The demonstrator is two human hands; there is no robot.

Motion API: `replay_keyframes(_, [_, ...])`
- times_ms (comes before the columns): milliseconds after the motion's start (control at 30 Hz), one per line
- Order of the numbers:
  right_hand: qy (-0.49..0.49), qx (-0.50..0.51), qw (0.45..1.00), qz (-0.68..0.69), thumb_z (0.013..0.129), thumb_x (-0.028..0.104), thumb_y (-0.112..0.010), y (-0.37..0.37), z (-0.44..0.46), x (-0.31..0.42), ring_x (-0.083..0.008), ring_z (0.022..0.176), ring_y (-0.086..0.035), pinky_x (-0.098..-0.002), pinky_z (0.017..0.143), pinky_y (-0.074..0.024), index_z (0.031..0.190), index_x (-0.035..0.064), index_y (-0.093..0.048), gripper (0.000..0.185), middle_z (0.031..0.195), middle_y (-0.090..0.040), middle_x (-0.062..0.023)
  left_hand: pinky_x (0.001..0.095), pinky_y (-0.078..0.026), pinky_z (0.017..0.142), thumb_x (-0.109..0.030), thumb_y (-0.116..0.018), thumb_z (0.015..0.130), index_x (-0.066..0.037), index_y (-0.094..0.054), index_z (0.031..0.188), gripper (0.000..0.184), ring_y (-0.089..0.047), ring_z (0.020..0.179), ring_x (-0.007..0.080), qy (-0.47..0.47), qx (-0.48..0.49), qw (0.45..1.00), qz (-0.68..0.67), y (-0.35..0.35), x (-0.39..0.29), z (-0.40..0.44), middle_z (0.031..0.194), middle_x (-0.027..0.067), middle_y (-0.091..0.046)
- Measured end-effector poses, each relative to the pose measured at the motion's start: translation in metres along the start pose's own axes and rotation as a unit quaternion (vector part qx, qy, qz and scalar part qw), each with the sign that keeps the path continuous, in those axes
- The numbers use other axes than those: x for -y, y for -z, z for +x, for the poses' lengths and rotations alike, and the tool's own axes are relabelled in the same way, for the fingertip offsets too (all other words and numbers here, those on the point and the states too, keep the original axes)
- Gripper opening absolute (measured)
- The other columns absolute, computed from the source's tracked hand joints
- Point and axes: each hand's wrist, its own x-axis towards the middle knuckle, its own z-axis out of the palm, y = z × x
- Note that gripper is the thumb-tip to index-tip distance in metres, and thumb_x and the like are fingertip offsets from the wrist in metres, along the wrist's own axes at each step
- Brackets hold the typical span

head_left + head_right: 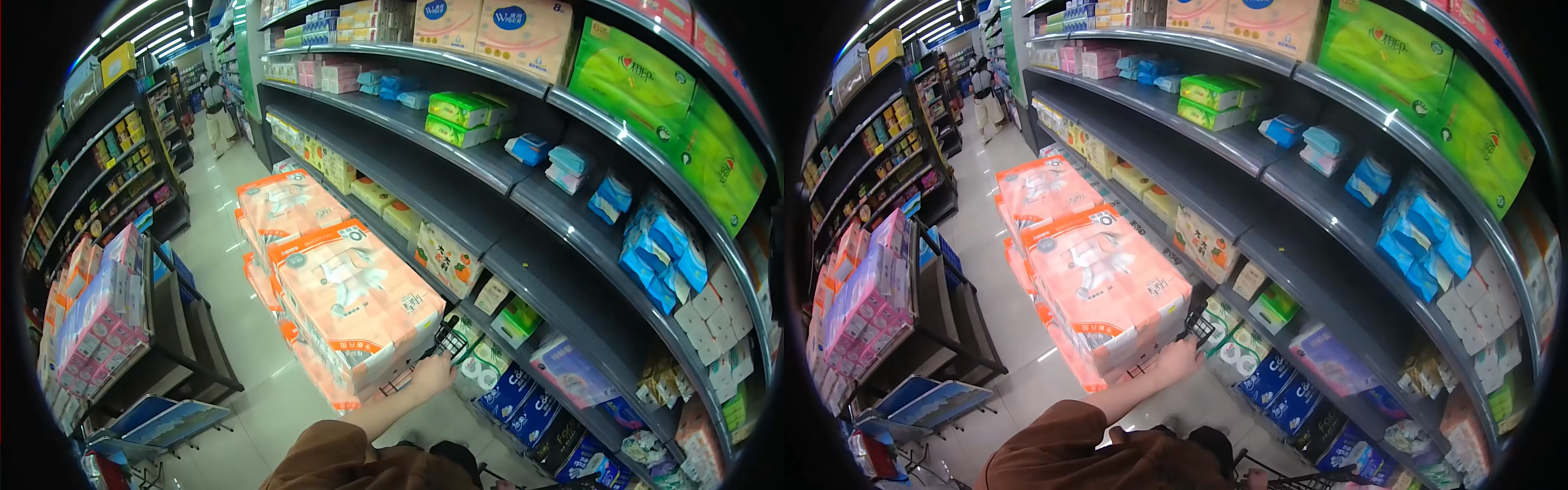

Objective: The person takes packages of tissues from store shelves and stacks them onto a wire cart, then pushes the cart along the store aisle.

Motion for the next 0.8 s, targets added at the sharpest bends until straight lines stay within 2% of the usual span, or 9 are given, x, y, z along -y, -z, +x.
replay_keyframes(133, [0.009,-0.034,0.999,-0.013,0.089,0.019,-0.053,0.004,-0.006,0.004,-0.0264,0.074,-0.067,-0.0386,0.062,-0.0545,0.101,-0.0057,-0.064,0.029,0.085,-0.068,-0.0172,0.0504,-0.056,0.068,-0.03,-0.061,0.084,0.001,-0.057,0.096,0.033,-0.068,0.07,0.0415,0.015,0.013,1.0,-0.012,0.0,-0.001,0.005,0.075,0.0244,-0.067])
replay_keyframes(200, [-0.004,-0.007,0.999,-0.034,0.092,0.02,-0.052,0.006,0.015,-0.014,-0.0302,0.072,-0.067,-0.0424,0.059,-0.0548,0.11,-0.0038,-0.058,0.031,0.092,-0.067,-0.018,0.051,-0.055,0.07,-0.03,-0.062,0.083,0.001,-0.057,0.096,0.034,-0.067,0.072,0.0426,0.016,0.016,1.0,-0.018,0.002,-0.002,0.007,0.076,0.0252,-0.067])
replay_keyframes(267, [-0.005,-0.04,0.999,-0.007,0.089,0.023,-0.053,-0.002,0.007,-0.009,-0.0257,0.074,-0.067,-0.0384,0.062,-0.0534,0.093,-0.0054,-0.065,0.031,0.085,-0.068,-0.0165,0.0518,-0.055,0.072,-0.03,-0.064,0.082,0.002,-0.057,0.097,0.036,-0.067,0.074,0.0438,0.019,0.013,0.999,-0.025,0.005,-0.005,0.005,0.078,0.0263,-0.067])
replay_keyframes(333, [-0.012,-0.011,0.999,-0.046,0.089,0.024,-0.054,0.001,0.004,-0.001,-0.0258,0.07,-0.067,-0.0386,0.061,-0.0531,0.091,-0.0029,-0.066,0.029,0.084,-0.068,-0.0157,0.0521,-0.054,0.073,-0.03,-0.065,0.082,0.002,-0.057,0.098,0.036,-0.066,0.077,0.0447,0.025,0.008,0.999,-0.027,0.002,-0.001,0.004,0.08,0.0272,-0.066])
replay_keyframes(400, [0.013,-0.022,0.999,-0.048,0.089,0.024,-0.053,0.002,0.02,-0.018,-0.0246,0.066,-0.066,-0.0376,0.057,-0.0528,0.095,-0.0006,-0.065,0.028,0.082,-0.067,-0.0144,0.0526,-0.053,0.075,-0.031,-0.065,0.082,0.002,-0.058,0.099,0.037,-0.066,0.08,0.0457,0.022,0.001,0.999,-0.044,-0.01,0.005,0.008,0.082,0.0282,-0.066])
replay_keyframes(467, [-0.029,-0.018,0.999,0.027,0.089,0.023,-0.053,0.0,-0.023,0.027,-0.0236,0.064,-0.066,-0.0359,0.054,-0.0527,0.1,0.0006,-0.063,0.027,0.081,-0.066,-0.0131,0.0526,-0.053,0.076,-0.032,-0.065,0.082,0.002,-0.058,0.101,0.039,-0.065,0.083,0.0458,0.015,-0.015,0.997,-0.071,-0.022,0.014,0.011,0.085,0.029,-0.066])
replay_keyframes(567, [-0.019,-0.034,0.999,0.033,0.09,0.023,-0.053,-0.001,-0.017,0.023,-0.0233,0.063,-0.065,-0.0345,0.054,-0.0532,0.106,0.0012,-0.061,0.028,0.082,-0.066,-0.0125,0.0515,-0.052,0.078,-0.034,-0.064,0.082,0.002,-0.06,0.1,0.04,-0.065,0.086,0.0451,0.036,-0.003,0.994,-0.103,-0.019,0.013,0.012,0.088,0.0281,-0.066])
replay_keyframes(700, [0.05,-0.05,0.997,0.011,0.09,0.024,-0.052,0.0,-0.029,0.022,-0.0229,0.069,-0.068,-0.0343,0.058,-0.0542,0.101,0.0006,-0.064,0.028,0.082,-0.067,-0.0126,0.0481,-0.05,0.084,-0.038,-0.061,0.082,0.002,-0.063,0.094,0.042,-0.065,0.094,0.042,0.073,0.099,0.986,-0.114,-0.024,0.02,0.021,0.092,0.0257,-0.067])
replay_keyframes(800, [0.001,-0.058,0.994,-0.092,0.087,0.027,-0.054,0.008,-0.032,0.02,-0.0274,0.074,-0.069,-0.0383,0.064,-0.0547,0.094,0.0006,-0.067,0.03,0.085,-0.068,-0.017,0.0468,-0.05,0.086,-0.039,-0.061,0.081,0.003,-0.063,0.091,0.043,-0.065,0.094,0.0409,0.083,0.136,0.979,-0.125,-0.023,0.019,0.021,0.091,0.0257,-0.067])
